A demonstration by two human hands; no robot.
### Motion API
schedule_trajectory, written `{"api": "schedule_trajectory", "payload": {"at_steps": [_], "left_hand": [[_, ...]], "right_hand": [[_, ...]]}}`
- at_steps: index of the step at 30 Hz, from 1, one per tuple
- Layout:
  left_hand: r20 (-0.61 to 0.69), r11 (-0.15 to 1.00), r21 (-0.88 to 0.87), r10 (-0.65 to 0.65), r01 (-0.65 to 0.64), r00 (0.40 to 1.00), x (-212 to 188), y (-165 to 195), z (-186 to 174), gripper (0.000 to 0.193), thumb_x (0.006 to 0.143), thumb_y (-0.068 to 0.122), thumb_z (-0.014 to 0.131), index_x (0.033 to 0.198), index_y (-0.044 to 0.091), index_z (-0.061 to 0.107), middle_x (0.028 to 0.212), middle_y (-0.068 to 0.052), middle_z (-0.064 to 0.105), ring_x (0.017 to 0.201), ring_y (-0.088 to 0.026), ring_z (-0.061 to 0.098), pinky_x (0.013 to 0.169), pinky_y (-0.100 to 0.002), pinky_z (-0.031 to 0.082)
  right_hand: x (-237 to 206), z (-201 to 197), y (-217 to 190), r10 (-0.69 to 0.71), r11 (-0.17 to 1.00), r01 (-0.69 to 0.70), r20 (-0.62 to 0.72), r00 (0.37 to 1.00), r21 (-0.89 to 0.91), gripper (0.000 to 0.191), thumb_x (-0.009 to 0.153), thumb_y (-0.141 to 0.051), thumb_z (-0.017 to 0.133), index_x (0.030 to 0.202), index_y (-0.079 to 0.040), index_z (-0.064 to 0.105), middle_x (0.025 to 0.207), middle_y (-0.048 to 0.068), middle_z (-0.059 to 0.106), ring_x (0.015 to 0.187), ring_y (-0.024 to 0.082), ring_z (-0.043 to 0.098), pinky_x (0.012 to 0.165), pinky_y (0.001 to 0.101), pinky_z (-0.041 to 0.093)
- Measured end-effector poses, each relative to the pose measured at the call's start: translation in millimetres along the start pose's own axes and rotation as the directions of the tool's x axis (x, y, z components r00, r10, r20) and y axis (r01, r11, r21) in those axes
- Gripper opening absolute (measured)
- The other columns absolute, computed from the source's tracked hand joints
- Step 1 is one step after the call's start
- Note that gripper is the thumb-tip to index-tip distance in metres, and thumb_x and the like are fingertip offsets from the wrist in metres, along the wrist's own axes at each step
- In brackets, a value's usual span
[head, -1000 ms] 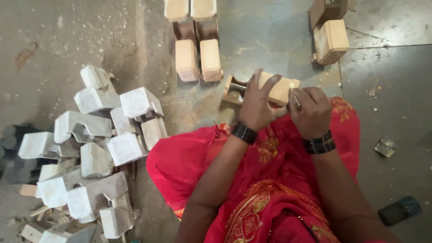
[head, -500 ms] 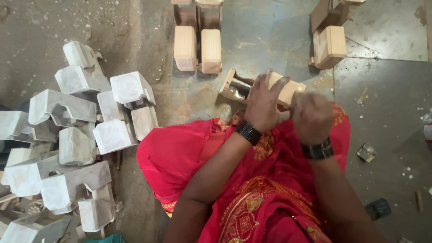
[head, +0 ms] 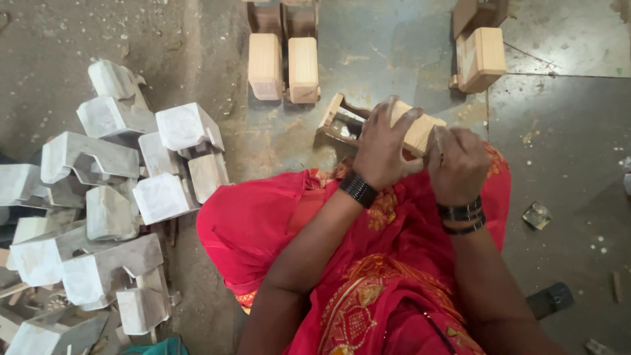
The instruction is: The person sits on the floor and sands small wooden toy parts by hand with sandpaper, rubbing the surfaces and edges of each piece. Sanded pieces are placed into wooden holders on the floor, and the person picks up further pieces to sand one at a time.
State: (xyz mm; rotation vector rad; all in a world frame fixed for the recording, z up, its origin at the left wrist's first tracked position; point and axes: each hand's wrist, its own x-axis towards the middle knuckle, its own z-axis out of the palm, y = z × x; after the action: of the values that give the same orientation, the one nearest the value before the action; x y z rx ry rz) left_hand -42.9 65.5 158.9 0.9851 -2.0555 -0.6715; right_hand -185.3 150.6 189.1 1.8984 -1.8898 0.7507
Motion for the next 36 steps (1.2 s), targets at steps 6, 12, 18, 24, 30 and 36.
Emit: {"api": "schedule_trajectory", "payload": {"at_steps": [6, 12, 18, 24, 30, 36], "left_hand": [[0.008, 0.999, -0.032, 0.040, -0.040, 0.999, -1, 1, -2, 0.091, 0.063, 0.037, 0.092, 0.143, 0.019, 0.052, 0.151, -0.026, 0.041, 0.143, -0.046, 0.040, 0.119, -0.056, 0.037], [0.049, 0.999, -0.037, -0.029, 0.031, 0.998, 0, 2, -6, 0.091, 0.059, 0.035, 0.092, 0.140, 0.019, 0.054, 0.150, -0.027, 0.042, 0.141, -0.046, 0.040, 0.112, -0.058, 0.037], [0.006, 1.000, -0.028, 0.010, -0.009, 1.000, -3, 3, -6, 0.090, 0.062, 0.036, 0.090, 0.142, 0.018, 0.053, 0.152, -0.027, 0.041, 0.142, -0.047, 0.040, 0.116, -0.057, 0.039], [0.020, 1.000, 0.001, 0.017, -0.017, 1.000, -2, 3, -6, 0.088, 0.064, 0.035, 0.090, 0.142, 0.018, 0.052, 0.152, -0.026, 0.042, 0.143, -0.046, 0.039, 0.117, -0.058, 0.038], [0.062, 1.000, -0.027, 0.012, -0.010, 0.998, -1, 2, -7, 0.091, 0.062, 0.039, 0.090, 0.142, 0.019, 0.053, 0.151, -0.027, 0.040, 0.142, -0.047, 0.039, 0.112, -0.059, 0.036], [0.039, 0.999, -0.033, 0.012, -0.010, 0.999, -2, 1, -6, 0.091, 0.062, 0.038, 0.090, 0.142, 0.018, 0.053, 0.150, -0.028, 0.041, 0.142, -0.047, 0.039, 0.115, -0.057, 0.037]], "right_hand": [[-6, 0, -3, 0.038, 0.999, -0.038, 0.006, 0.999, 0.029, 0.014, 0.102, -0.009, 0.074, 0.114, -0.003, 0.074, 0.106, 0.014, 0.066, 0.096, 0.034, 0.065, 0.083, 0.0452, 0.054], [-6, -1, -6, 0.036, 0.995, -0.037, 0.010, 0.999, 0.091, 0.016, 0.099, -0.010, 0.072, 0.114, -0.004, 0.073, 0.107, 0.013, 0.067, 0.097, 0.033, 0.066, 0.085, 0.0445, 0.055], [-5, -4, -7, 0.061, 0.997, -0.059, 0.046, 0.997, -0.044, 0.010, 0.096, -0.008, 0.074, 0.105, -0.003, 0.072, 0.101, 0.015, 0.066, 0.093, 0.036, 0.065, 0.080, 0.0460, 0.053], [-2, -6, -10, 0.102, 0.993, -0.101, -0.007, 0.995, 0.064, 0.008, 0.105, -0.009, 0.074, 0.111, -0.003, 0.073, 0.103, 0.013, 0.067, 0.093, 0.033, 0.066, 0.080, 0.0442, 0.054], [-2, -8, -14, 0.047, 0.996, -0.047, 0.003, 0.999, 0.081, 0.011, 0.100, -0.008, 0.073, 0.110, -0.002, 0.074, 0.099, 0.014, 0.067, 0.090, 0.033, 0.067, 0.079, 0.0437, 0.055], [-1, -9, -16, 0.022, 0.998, -0.021, -0.011, 1.000, 0.054, 0.012, 0.102, -0.008, 0.073, 0.112, -0.003, 0.073, 0.102, 0.014, 0.067, 0.095, 0.033, 0.067, 0.083, 0.0432, 0.055]]}}
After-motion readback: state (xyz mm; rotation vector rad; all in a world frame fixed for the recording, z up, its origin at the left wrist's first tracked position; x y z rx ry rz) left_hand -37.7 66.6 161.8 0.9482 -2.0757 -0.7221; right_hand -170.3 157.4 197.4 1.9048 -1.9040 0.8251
